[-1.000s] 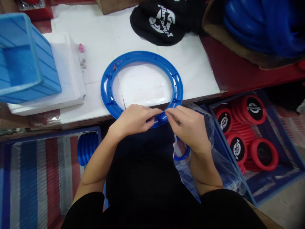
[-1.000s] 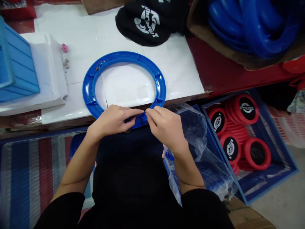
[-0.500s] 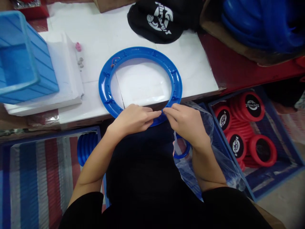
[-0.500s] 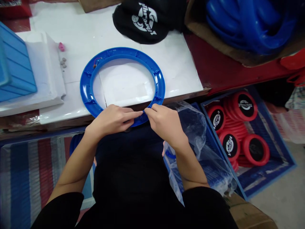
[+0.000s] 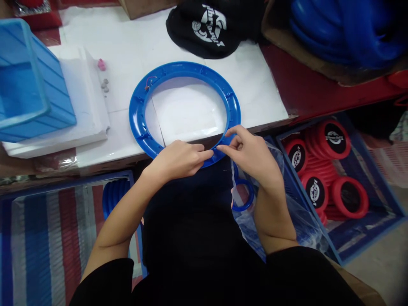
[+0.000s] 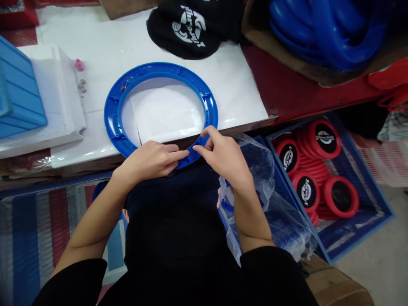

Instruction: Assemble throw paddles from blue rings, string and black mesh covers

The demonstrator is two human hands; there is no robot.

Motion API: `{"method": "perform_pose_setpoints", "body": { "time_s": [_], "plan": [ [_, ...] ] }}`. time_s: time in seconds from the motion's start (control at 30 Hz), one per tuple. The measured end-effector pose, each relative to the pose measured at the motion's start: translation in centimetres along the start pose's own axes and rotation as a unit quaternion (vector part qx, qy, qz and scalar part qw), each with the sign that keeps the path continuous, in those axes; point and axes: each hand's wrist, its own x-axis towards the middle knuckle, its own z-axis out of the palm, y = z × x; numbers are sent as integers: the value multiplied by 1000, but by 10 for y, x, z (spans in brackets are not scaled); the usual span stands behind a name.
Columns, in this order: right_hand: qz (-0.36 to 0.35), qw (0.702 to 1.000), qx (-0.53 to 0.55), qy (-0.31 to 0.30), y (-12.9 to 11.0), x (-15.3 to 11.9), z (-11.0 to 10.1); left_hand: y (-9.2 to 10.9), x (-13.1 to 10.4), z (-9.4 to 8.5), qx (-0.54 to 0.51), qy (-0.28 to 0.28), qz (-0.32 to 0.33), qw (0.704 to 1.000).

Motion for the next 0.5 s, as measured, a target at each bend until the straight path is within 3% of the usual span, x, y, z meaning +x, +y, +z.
{"method": "perform_pose_setpoints", "body": {
  "time_s": [0.13,0.23,0.37,0.5],
  "plan": [
    [-46,998,20,-34,0,12,-21,-1,0,1,-16,8,1,1000],
    [-85,996,39,-9,1,22,-26,-3,0,0,-37,13,3,999],
    [-117,993,-20,25,7,27,-16,-3,0,-1,-53,9,-5,999],
    [-93,993,-46,58,14,20,-2,-3,1,-2,-66,-2,-11,998]
  ]
}}
